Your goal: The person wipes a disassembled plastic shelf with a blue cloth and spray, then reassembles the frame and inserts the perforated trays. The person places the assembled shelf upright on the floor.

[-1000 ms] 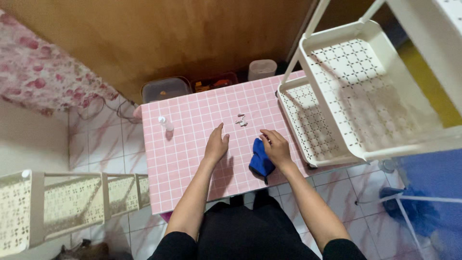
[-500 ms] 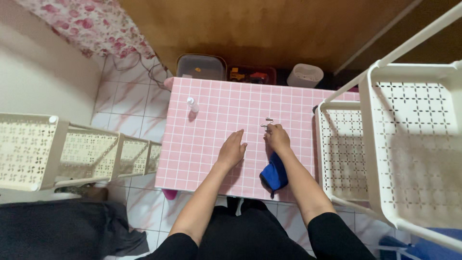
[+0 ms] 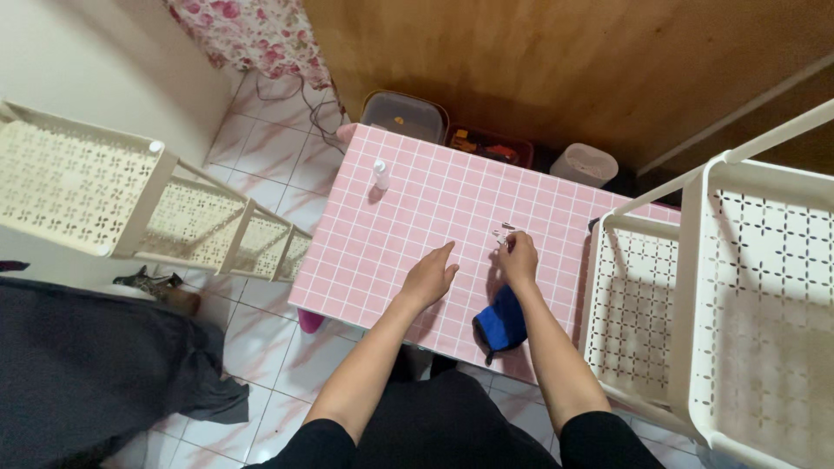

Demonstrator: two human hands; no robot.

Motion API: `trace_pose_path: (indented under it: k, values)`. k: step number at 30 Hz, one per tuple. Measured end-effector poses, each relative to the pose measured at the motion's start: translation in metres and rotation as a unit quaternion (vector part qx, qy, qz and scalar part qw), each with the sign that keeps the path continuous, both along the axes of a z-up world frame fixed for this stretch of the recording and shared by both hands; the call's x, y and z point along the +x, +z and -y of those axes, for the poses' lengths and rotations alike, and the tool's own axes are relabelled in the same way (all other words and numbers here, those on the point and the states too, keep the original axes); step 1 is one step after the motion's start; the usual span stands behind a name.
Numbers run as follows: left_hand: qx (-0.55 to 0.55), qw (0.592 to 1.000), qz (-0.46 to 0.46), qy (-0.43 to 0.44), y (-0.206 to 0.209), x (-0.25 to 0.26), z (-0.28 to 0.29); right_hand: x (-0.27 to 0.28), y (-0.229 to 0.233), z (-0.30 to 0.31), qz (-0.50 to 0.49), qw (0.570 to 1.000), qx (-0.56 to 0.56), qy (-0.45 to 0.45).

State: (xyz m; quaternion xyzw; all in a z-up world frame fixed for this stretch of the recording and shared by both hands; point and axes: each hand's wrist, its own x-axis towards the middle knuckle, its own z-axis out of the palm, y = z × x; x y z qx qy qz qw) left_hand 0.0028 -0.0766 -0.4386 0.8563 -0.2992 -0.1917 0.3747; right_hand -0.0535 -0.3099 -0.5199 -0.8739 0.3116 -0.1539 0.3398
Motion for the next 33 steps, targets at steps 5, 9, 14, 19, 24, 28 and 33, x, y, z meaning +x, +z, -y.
trace_pose_path:
  k: [5, 9, 14, 19, 24, 28, 33]
  values:
    - [-0.11, 0.993, 0.039, -0.009, 0.042, 0.007, -0.001, 0.001, 0.05, -0.035, 0.173, 0.965, 0.151, 0.127]
    - [-0.19, 0.981, 0.037, 0.016, 0.073, 0.007, -0.024, 0.006, 0.107, -0.075, 0.241, 0.904, 0.266, 0.23]
    - [-0.236, 0.97, 0.009, 0.064, 0.086, 0.017, -0.076, 0.009, 0.147, -0.139, 0.253, 0.894, 0.262, 0.26]
    - [-0.336, 0.928, -0.145, 0.076, 0.073, 0.022, -0.147, 0.001, 0.155, -0.216, 0.256, 0.872, 0.329, 0.256]
    - [-0.376, 0.906, -0.184, 0.064, 0.056, 0.023, -0.223, -0.003, 0.155, -0.293, 0.271, 0.875, 0.305, 0.263]
    - [-0.402, 0.893, -0.191, 0.059, 0.052, 0.018, -0.268, -0.003, 0.15, -0.339, 0.264, 0.87, 0.342, 0.237]
    - [-0.381, 0.898, -0.187, 0.119, 0.064, 0.014, -0.305, 0.003, 0.147, -0.37, 0.216, 0.887, 0.328, 0.242]
